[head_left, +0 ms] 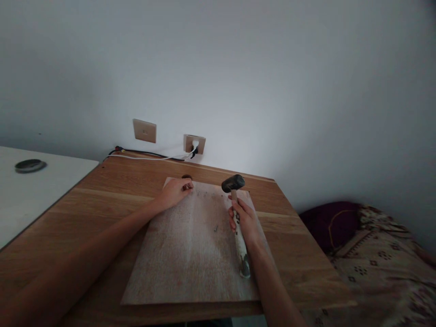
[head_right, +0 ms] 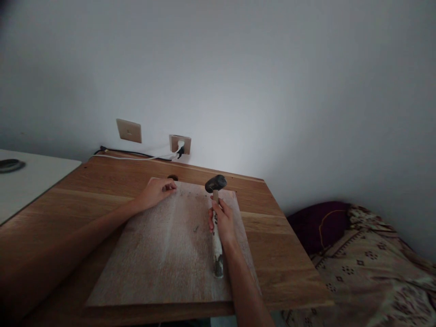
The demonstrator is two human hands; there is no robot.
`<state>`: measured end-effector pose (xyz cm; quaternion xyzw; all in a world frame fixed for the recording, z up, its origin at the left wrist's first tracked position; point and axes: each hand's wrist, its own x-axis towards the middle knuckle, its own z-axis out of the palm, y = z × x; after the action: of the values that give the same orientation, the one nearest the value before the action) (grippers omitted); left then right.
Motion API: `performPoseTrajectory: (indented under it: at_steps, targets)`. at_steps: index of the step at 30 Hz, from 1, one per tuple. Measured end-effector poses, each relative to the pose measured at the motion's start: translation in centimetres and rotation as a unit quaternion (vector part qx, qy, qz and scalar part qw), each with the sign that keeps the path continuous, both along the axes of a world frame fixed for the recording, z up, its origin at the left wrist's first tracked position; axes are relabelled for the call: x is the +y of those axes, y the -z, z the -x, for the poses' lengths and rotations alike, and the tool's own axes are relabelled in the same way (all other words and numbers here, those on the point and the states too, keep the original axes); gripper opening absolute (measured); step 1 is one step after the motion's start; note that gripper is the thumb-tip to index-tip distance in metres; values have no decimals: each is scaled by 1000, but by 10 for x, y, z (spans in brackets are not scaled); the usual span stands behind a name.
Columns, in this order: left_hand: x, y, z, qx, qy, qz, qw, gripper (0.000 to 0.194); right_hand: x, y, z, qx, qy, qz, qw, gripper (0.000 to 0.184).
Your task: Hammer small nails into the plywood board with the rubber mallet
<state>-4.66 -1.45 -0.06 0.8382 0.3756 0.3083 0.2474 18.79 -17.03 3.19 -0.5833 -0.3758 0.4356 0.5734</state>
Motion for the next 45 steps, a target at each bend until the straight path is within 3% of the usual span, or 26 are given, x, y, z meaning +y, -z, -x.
performPoseTrajectory:
  at_steps: [4, 9, 13, 16, 22, 37, 39, 42, 45]
  targets:
    - [2, 3, -1, 3, 37, 12, 999, 8, 0, 3, 2, -6, -9, 0, 1000, 60]
    - [0, 1, -3, 29, 40, -17, 999, 7, 1, 5, 8, -23, -20, -3, 1000, 57]
    - [-1, 0, -5, 36, 42, -6, 998, 8, 5, -1, 24, -44, -100, 26, 994, 54]
    - [0, 1, -5, 1, 39, 23, 999, 25, 12, -6, 42, -46, -145, 28, 988, 49]
    - [2, 3, -4, -49, 41, 44, 997, 37, 21, -5, 62, -70, -155, 6, 985, 39]
    - [2, 4, -3, -24, 11, 36, 999, 47, 17, -2, 57, -97, -183, 21, 978, 39]
    - [-2, -2, -2, -3, 5, -4, 1000, 38, 14, -4, 49, -77, -172, 18, 982, 40]
    - [-19, -16, -6, 57, 28, -139, 988, 22, 12, -8, 33, -42, -101, -9, 994, 41]
    - [-53, -28, -21, 122, 192, -261, 938, 16, 13, -9, 15, -14, -20, -45, 999, 48]
